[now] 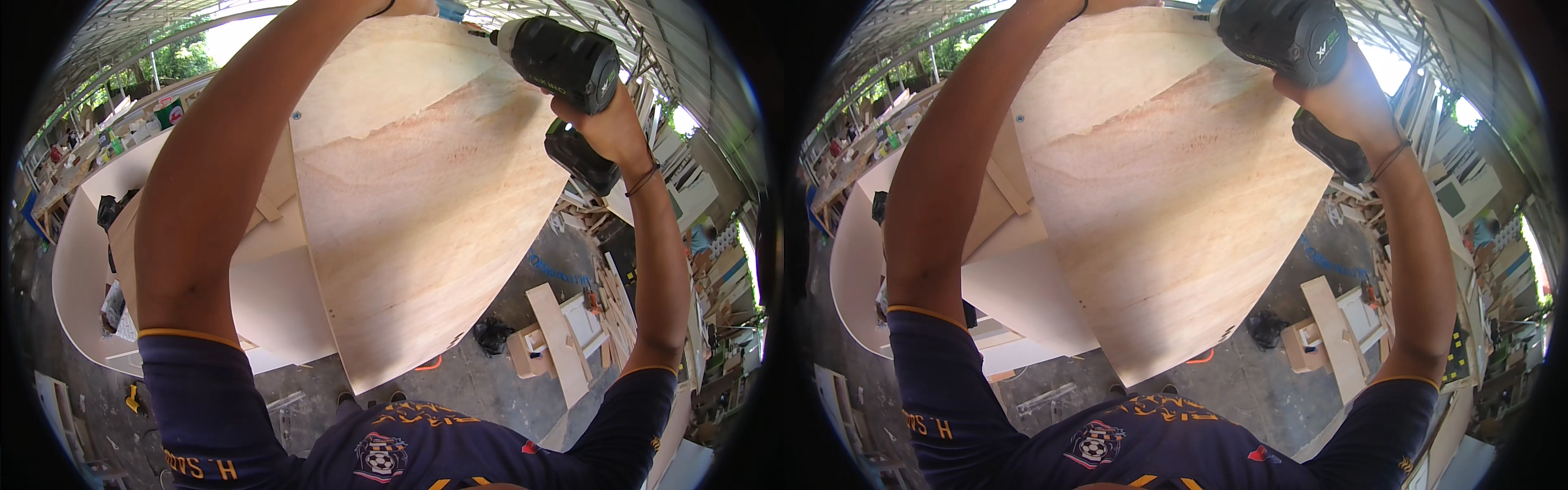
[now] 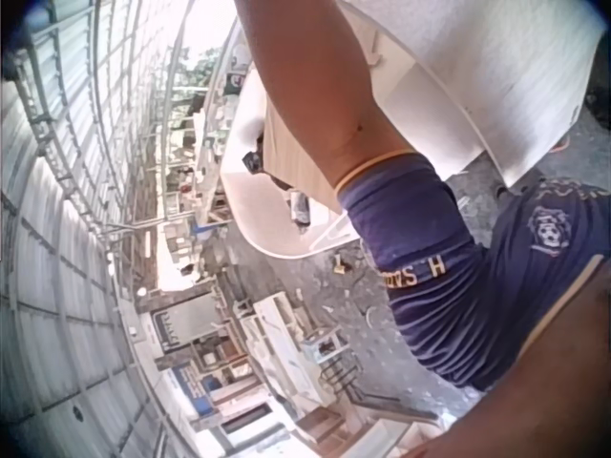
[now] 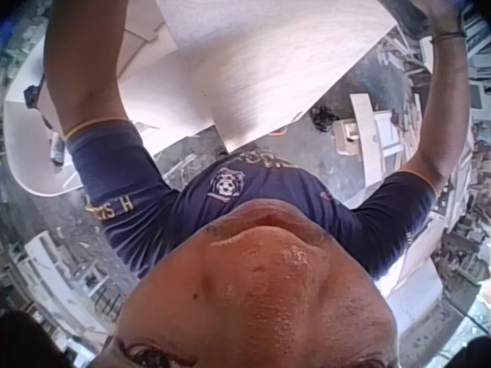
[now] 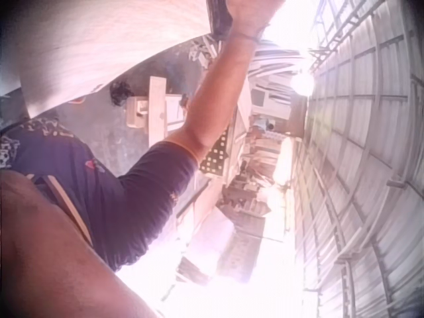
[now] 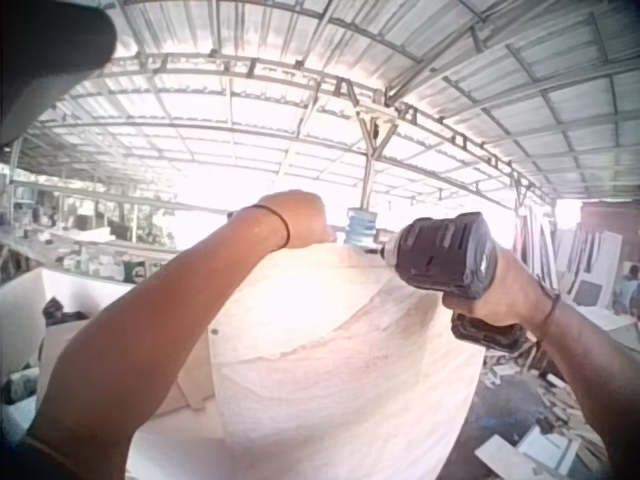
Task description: The person uses a power drill to drive screws into a wooden panel to attach it to a furniture frame.
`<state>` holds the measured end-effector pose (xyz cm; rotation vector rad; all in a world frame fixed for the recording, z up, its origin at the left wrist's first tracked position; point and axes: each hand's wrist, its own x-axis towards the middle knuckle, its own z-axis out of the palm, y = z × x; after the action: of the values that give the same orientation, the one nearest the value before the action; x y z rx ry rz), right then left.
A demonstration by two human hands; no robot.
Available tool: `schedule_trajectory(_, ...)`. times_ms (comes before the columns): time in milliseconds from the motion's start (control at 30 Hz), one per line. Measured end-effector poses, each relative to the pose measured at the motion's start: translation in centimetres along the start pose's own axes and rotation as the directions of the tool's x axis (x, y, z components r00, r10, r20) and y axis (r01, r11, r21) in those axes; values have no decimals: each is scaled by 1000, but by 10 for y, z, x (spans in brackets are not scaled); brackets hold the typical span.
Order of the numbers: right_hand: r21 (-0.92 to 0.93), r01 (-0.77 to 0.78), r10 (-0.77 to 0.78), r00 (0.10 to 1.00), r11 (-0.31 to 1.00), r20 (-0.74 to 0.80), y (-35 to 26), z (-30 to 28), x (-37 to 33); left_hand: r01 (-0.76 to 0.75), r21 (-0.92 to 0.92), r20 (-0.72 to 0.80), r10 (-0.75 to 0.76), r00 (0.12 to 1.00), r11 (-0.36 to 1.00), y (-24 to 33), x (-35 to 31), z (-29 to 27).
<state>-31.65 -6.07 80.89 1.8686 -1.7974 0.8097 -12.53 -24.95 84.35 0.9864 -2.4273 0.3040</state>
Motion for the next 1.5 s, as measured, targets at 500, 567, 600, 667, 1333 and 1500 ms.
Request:
schedule_trajectory(500,355,17,1,999,935,-52,10,26,-12,25,-46,-67,-28,997,999,-4,-1,3)
schedule_trajectory(567,424,-7,50,994,906,-92,-1,34,-27,49,-52,-91,-54,994,997,-6,-1,5)
schedule_trajectory(600,373,71,-3,984,925,-179,-3,40,-37,67,-53,-93,-71,993,996,-5,-5,-1)
schedule_trajectory(667,223,99,-53,978,970,-204,-1,49,-70,80,-90,-101,-89,991,993,3,-5,7)
schedule_trajectory(1333,723,-679,749,542,123,381,-50,123,-425,102,161,71,-114,991,982,37,-17,-24)
schedule_trajectory(1500,668,-744,816,399,21,418,-57,116,-454,168,247,-25,-168,986,954,56,-25,-16)
